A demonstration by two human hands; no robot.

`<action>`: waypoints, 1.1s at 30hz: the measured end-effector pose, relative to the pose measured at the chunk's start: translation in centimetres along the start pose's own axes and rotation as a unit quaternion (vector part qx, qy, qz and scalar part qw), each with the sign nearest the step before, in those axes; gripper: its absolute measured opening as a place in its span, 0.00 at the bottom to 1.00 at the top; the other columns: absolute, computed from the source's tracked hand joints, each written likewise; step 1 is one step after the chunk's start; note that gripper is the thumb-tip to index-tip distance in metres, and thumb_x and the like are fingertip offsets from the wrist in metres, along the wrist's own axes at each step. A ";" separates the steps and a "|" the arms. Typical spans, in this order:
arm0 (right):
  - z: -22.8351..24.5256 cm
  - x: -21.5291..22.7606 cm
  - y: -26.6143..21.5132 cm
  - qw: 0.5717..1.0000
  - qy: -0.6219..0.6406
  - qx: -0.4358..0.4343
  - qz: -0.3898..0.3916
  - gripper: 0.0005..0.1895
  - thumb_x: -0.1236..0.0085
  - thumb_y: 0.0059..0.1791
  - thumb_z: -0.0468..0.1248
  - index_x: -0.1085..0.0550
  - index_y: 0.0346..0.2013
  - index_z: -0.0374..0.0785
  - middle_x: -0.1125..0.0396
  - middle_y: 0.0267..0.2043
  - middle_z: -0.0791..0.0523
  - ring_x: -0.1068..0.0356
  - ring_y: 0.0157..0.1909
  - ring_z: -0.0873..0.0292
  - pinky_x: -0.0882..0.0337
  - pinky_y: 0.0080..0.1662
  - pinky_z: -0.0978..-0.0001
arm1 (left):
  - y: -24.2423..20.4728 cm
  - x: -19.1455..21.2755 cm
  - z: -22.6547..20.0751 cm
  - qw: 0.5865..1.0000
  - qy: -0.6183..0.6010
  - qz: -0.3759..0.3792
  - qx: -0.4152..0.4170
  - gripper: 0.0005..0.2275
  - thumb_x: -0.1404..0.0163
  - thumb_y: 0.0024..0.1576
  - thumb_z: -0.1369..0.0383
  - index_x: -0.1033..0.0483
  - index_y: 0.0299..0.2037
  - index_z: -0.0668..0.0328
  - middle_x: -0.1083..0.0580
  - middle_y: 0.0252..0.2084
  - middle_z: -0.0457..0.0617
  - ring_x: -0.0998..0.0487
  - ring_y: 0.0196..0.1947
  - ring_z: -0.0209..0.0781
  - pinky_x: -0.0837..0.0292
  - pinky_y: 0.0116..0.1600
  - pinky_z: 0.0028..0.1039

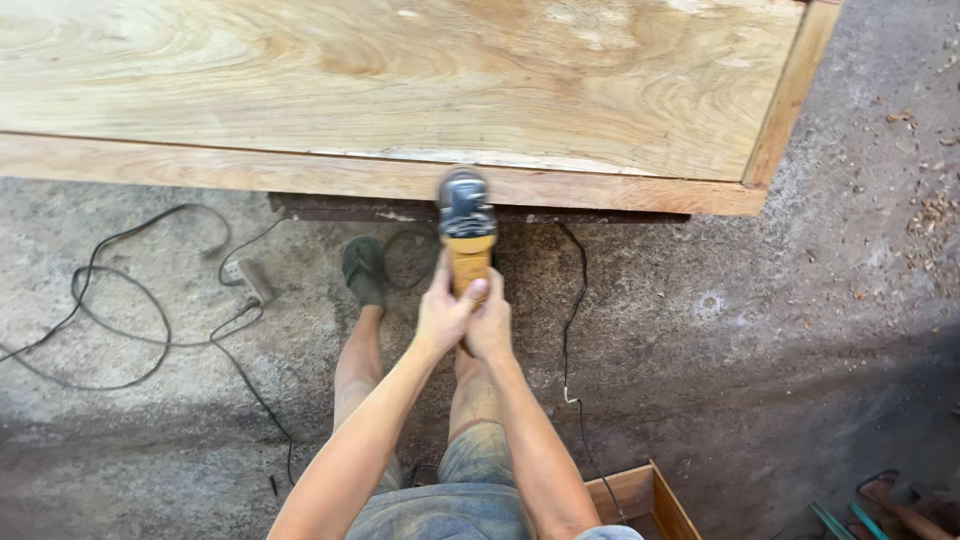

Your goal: The person uses a handheld electric sander to smooth the surface of a wooden panel. They move the sander along the edges and across the face of the panel, then reposition the panel to continue sanding different sections.

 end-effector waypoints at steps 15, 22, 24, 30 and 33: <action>-3.2 7.5 0.8 0.997 0.005 -0.043 -0.068 0.31 0.40 0.49 0.42 0.38 0.64 0.40 0.25 0.50 0.45 0.22 0.52 0.48 0.24 0.51 0.57 | 0.4 -8.1 -1.7 0.996 0.049 0.073 -0.013 0.45 0.44 0.54 0.45 0.49 0.75 0.63 0.23 0.57 0.65 0.21 0.59 0.51 0.27 0.61 0.35; -1.7 5.7 0.9 0.996 0.020 0.085 0.019 0.29 0.41 0.52 0.40 0.39 0.65 0.40 0.27 0.54 0.40 0.25 0.57 0.43 0.25 0.53 0.51 | -0.5 -5.6 -1.4 0.993 -0.117 0.016 -0.028 0.43 0.43 0.58 0.45 0.47 0.75 0.66 0.27 0.63 0.66 0.25 0.62 0.52 0.29 0.65 0.39; -1.8 6.2 1.2 0.999 0.010 0.034 0.038 0.31 0.43 0.51 0.40 0.41 0.67 0.42 0.28 0.56 0.42 0.25 0.56 0.45 0.23 0.53 0.53 | -0.4 -5.9 -1.2 0.998 -0.066 0.022 -0.010 0.44 0.45 0.56 0.44 0.50 0.76 0.64 0.28 0.63 0.64 0.25 0.62 0.51 0.28 0.64 0.38; -4.7 10.9 1.8 0.996 0.029 -0.075 -0.038 0.28 0.44 0.52 0.43 0.40 0.64 0.43 0.27 0.54 0.47 0.24 0.54 0.49 0.24 0.52 0.56 | 0.9 -11.8 -2.5 0.994 0.067 0.087 -0.003 0.45 0.47 0.54 0.42 0.51 0.76 0.57 0.23 0.57 0.63 0.20 0.55 0.55 0.25 0.59 0.40; -7.5 12.7 1.7 0.990 0.060 -0.054 -0.117 0.24 0.45 0.52 0.42 0.36 0.61 0.40 0.26 0.53 0.47 0.24 0.53 0.51 0.25 0.52 0.58 | 1.2 -15.0 -3.2 0.982 0.137 0.127 -0.008 0.43 0.47 0.54 0.42 0.51 0.76 0.54 0.21 0.50 0.66 0.19 0.51 0.62 0.24 0.54 0.44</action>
Point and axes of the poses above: each hand's wrist, its own y-axis towards the middle knuckle, its own x-axis out of the back of the hand, z = x × y, the point moved 1 cm from there along y, towards the middle knuckle
